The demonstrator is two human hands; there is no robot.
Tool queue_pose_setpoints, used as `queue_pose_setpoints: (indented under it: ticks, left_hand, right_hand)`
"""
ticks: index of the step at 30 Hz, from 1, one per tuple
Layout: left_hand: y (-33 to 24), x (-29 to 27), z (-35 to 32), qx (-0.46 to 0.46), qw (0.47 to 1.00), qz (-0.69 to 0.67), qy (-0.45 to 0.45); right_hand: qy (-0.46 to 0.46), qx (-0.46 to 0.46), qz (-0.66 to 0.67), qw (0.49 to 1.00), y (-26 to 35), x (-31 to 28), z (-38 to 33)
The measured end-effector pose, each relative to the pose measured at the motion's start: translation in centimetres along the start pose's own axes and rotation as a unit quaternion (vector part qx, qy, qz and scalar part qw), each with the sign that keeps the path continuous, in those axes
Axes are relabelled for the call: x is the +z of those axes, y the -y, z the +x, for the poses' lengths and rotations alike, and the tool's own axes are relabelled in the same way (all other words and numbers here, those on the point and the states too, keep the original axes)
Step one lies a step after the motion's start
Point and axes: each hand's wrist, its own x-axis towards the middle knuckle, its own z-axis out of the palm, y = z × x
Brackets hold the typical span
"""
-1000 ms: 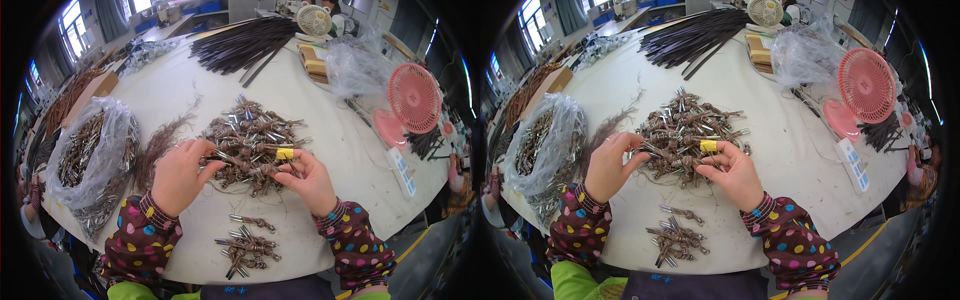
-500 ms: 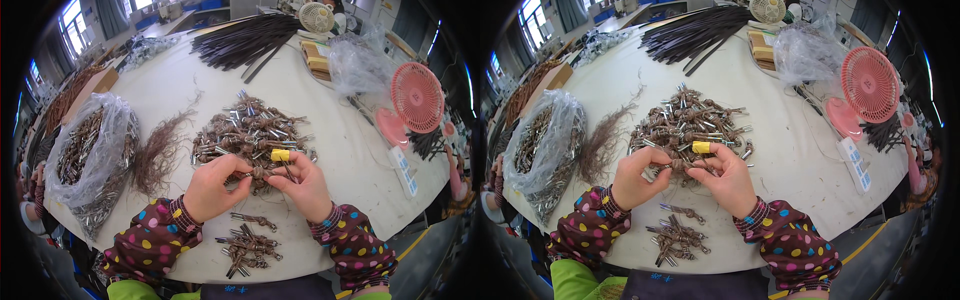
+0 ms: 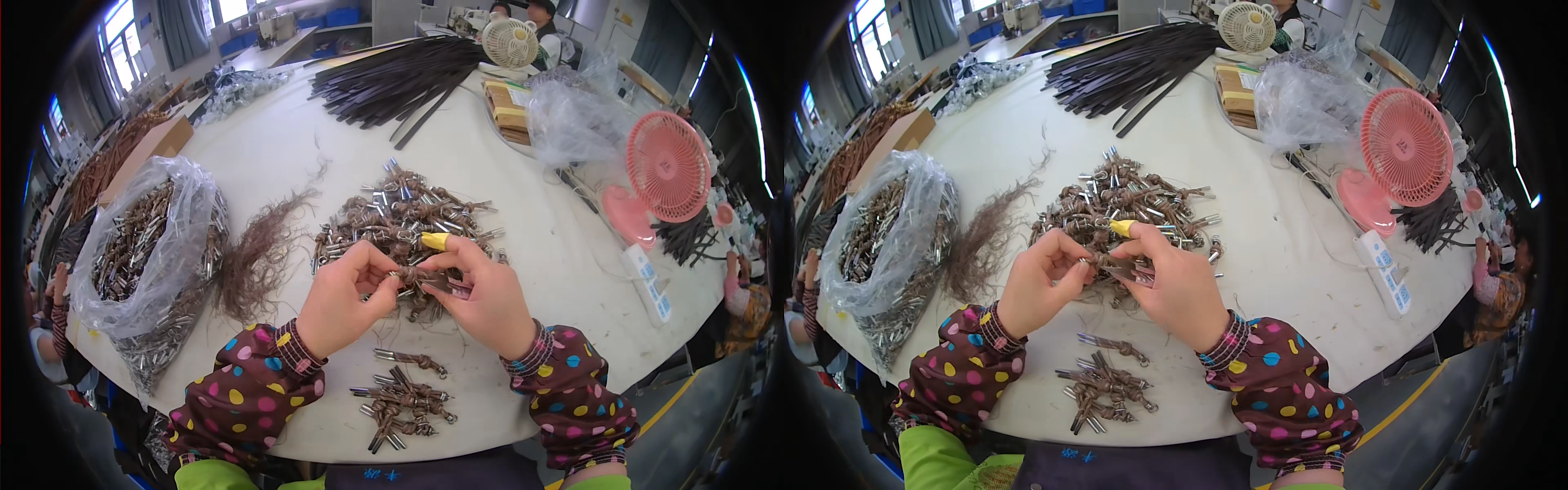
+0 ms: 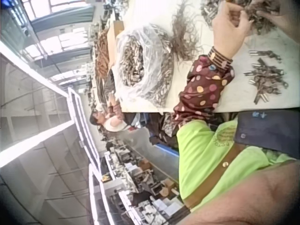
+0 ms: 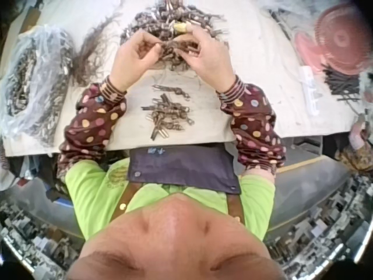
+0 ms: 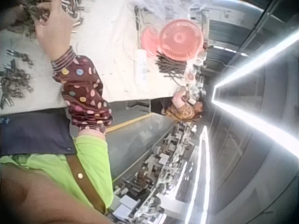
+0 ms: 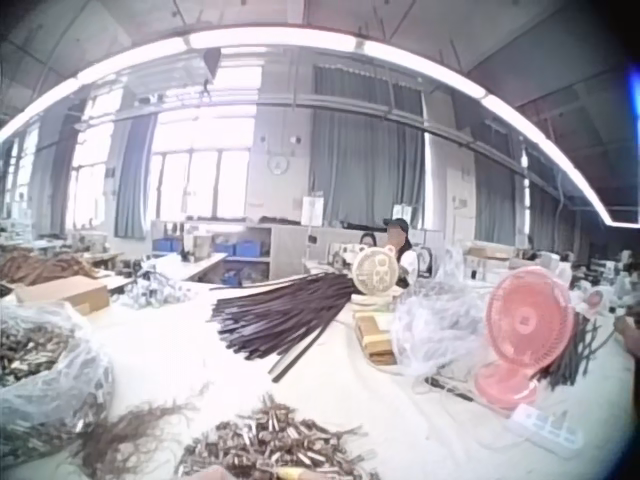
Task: The person assembles small metal clips with fiber bundles by hand, using a finger thimble to aid in the process.
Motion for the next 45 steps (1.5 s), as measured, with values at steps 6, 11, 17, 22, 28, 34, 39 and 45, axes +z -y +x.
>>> queue_pose_setpoints:
  ticks: [6,11,17,22,28,34,39,45]
  left_hand:
    - [1.0,-0.3,0.3,-0.074,0.980,-0.181,0.034]
    - [0.7,-0.1,0.4,-0.078,0.984,-0.146,0.066]
    - [1.3,-0.1,0.3,-0.015,0.996,-0.069,0.055]
    - [0.2,0.6,-0.1,-0.023,1.000,0.009,0.001]
    - [0.7,0.6,0.2,-0.084,0.996,-0.020,-0.007]
    - [1.4,0.7,-0.2,0.143,0.973,0.164,-0.082]
    - [1.0,-0.2,0.1,0.321,0.870,0.364,-0.092]
    - [1.3,-0.1,0.3,0.274,0.906,0.302,-0.112]
  right_hand:
    - [-0.015,0.014,-0.039,0.999,0.5,0.4,0.5]
    - [0.013,0.047,0.021,0.999,-1.1,0.9,0.3]
    - [0.005,0.065,0.163,0.984,-2.5,1.4,0.0]
    - [-0.023,0.089,0.107,0.990,-2.2,2.0,-0.6]
    - [-0.031,0.105,0.253,0.961,-1.9,3.4,-1.0]
    - [0.002,0.124,0.242,0.962,-1.8,3.0,-1.1]
    - [0.009,0.148,0.267,0.952,-1.5,2.8,-1.3]
    - [0.078,0.254,0.421,0.867,0.4,1.6,-0.8]
